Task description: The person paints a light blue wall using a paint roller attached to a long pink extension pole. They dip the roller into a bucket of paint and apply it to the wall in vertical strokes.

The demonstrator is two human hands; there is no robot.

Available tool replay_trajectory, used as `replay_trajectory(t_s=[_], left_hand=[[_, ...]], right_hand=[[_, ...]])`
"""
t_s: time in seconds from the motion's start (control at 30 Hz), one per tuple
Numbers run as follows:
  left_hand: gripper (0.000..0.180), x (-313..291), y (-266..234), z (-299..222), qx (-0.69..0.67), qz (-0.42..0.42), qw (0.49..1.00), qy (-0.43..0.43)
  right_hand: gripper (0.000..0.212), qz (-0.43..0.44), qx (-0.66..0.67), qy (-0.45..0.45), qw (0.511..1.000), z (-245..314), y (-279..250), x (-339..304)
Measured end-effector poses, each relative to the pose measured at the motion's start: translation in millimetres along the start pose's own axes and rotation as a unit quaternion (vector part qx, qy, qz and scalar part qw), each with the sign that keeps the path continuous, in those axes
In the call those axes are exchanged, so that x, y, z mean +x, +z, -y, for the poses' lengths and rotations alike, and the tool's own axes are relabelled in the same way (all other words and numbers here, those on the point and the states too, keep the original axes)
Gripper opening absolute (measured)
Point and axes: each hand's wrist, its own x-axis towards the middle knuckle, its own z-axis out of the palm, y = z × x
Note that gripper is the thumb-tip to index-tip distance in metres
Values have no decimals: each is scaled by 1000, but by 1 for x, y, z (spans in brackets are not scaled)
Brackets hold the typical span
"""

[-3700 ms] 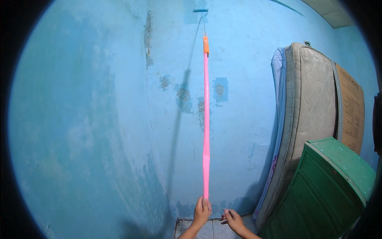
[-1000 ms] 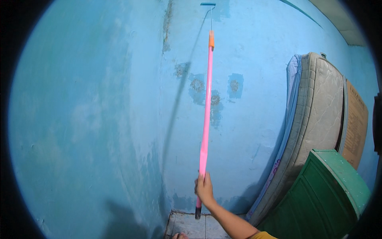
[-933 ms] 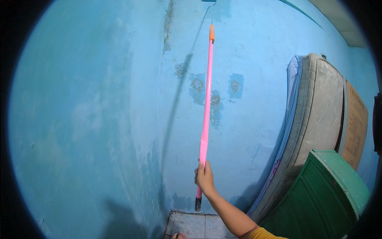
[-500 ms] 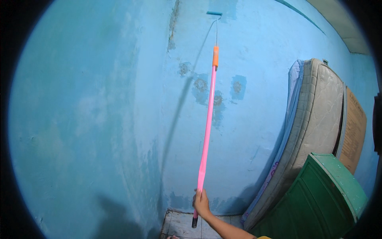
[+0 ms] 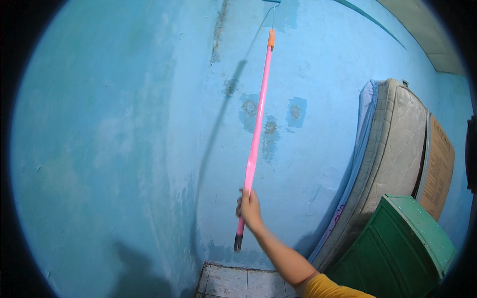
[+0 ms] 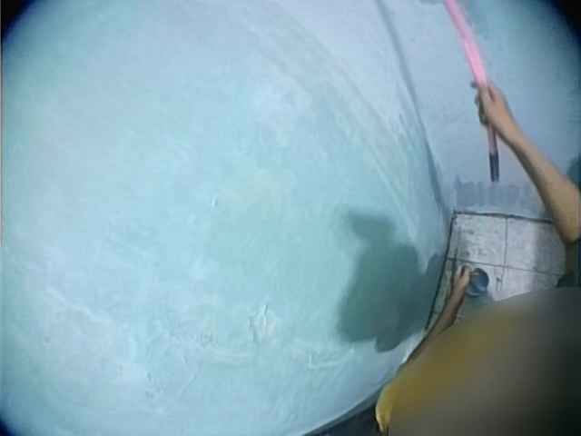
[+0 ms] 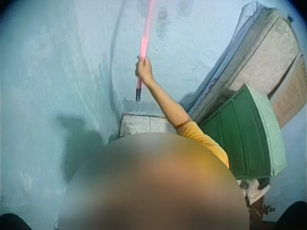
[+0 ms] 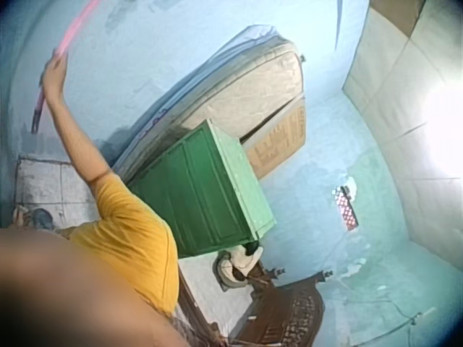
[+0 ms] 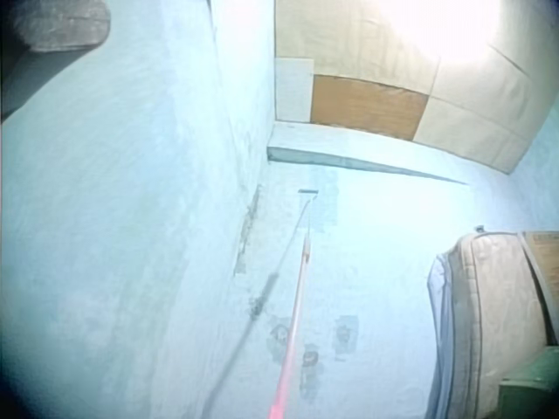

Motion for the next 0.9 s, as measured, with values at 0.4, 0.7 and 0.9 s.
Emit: replay_trajectory(t_s=[0.4,0.7,0.9], left_hand=[[28,-4,-4,-19,-3,-8,1000,-21],[32,2,-6,-22,-2,-8,1000,-27],[34,3,-12,-22,-1,-14,999,-29]], right_hand=[[48,20,10,-47,999,114,18,133],[45,0,-27,43,999,-50,2,-23],[43,4,-17,-5,1000,-11,14,34]])
